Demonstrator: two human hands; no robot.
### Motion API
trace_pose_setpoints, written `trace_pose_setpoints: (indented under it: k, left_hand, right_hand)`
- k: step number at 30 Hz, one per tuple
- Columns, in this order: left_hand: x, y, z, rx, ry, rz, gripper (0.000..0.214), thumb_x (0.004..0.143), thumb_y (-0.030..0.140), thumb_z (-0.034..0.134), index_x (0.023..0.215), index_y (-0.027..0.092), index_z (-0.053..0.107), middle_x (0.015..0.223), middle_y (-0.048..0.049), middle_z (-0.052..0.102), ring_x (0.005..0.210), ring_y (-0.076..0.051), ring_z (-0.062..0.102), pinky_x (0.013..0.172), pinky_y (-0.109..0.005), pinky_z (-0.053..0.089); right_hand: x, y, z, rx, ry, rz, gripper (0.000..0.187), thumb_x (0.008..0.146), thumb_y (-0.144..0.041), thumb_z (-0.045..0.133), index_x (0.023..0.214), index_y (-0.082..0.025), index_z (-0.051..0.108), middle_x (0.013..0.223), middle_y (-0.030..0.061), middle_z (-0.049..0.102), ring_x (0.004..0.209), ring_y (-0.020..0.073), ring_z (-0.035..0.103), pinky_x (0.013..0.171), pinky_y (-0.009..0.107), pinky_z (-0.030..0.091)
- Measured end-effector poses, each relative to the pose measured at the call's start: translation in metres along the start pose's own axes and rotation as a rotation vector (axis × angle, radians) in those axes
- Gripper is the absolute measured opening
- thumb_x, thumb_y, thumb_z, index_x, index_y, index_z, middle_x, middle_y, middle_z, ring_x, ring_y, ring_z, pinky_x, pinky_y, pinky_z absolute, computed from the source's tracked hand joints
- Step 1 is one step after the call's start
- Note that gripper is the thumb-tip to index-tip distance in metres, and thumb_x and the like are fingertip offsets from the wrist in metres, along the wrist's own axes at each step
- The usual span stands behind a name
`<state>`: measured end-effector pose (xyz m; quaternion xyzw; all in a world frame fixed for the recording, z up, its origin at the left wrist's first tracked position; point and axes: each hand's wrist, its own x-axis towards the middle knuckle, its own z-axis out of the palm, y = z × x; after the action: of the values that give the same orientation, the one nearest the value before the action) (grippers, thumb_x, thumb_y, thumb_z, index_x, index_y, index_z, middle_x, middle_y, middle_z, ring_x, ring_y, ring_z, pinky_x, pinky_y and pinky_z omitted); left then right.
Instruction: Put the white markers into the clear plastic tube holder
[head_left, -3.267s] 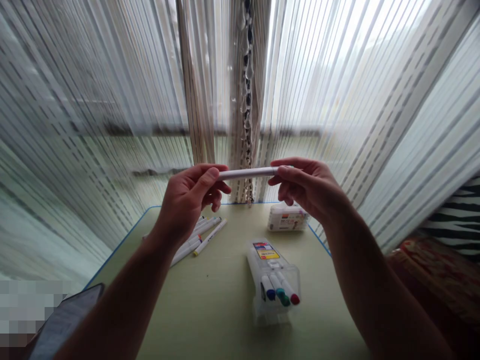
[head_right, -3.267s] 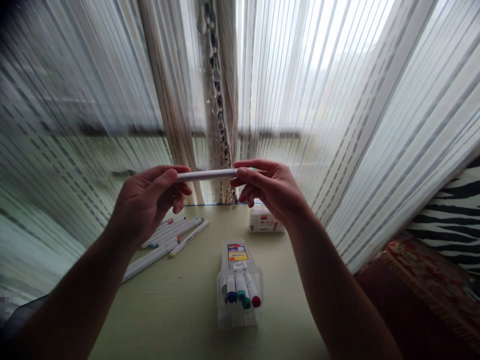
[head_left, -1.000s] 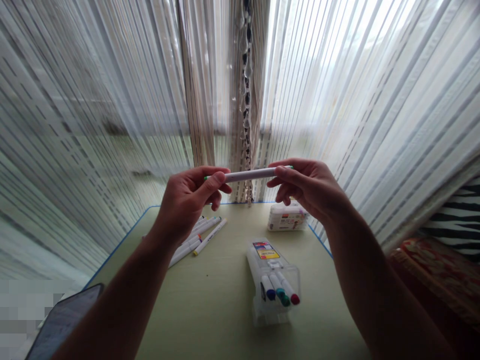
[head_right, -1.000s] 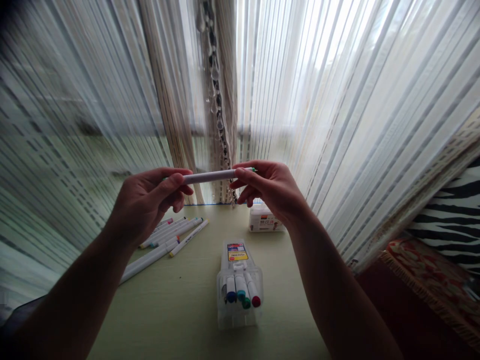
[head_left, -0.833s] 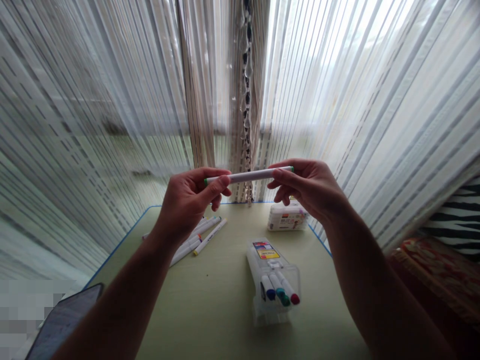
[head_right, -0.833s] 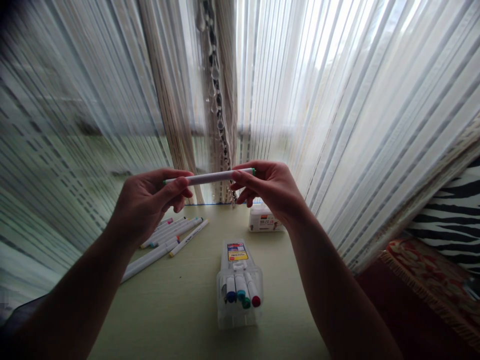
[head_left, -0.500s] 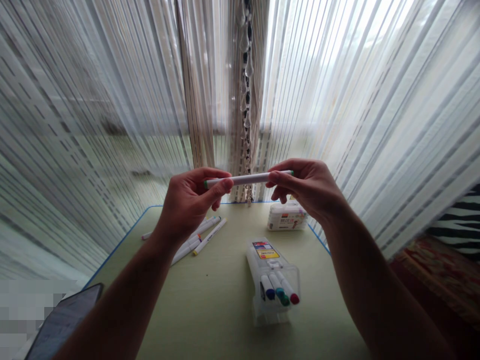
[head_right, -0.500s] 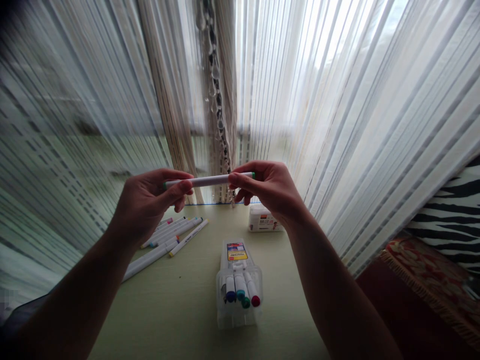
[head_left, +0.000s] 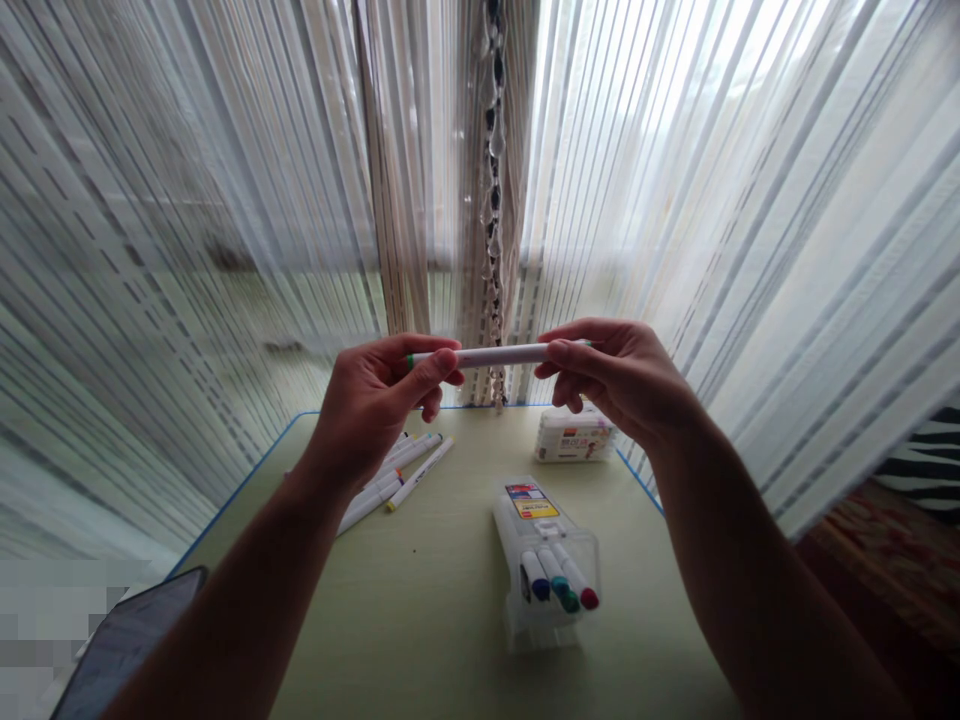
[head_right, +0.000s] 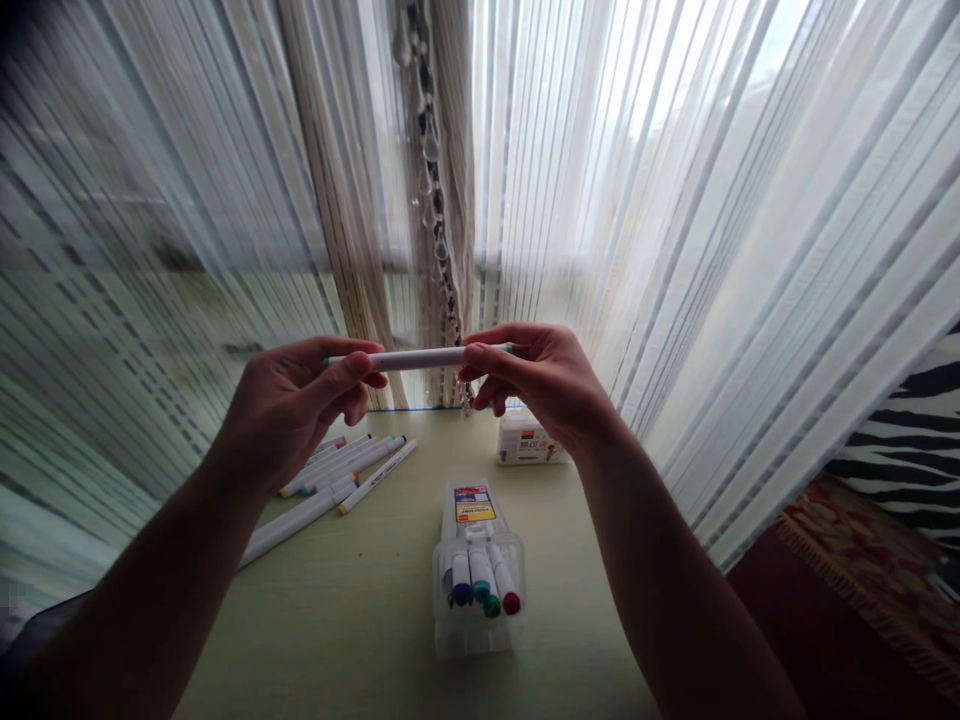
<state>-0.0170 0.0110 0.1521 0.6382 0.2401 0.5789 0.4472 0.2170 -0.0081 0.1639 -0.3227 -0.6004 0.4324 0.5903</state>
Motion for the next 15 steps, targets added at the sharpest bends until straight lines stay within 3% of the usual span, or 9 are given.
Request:
trace_pose_setpoints:
  k: [15]
  left_hand:
    - [-0.001,0.0069,-0.0014,-0.135,-0.022,-0.045,0.019,0.083,0.026,0.069,0.095,0.014,0.077,0.074,-0.0078,0.074,0.048,-0.007,0.055,0.044,-0.02,0.044]
  right_hand:
    - [-0.0004,-0.0039,-0.0018,0.111,-0.057,0.018,0.016,0.08,-0.023,0.073,0.092,-0.013,0.076,0.072,0.0076,0.077,0.043,0.0121,0.066,0.034,0.016,0.048]
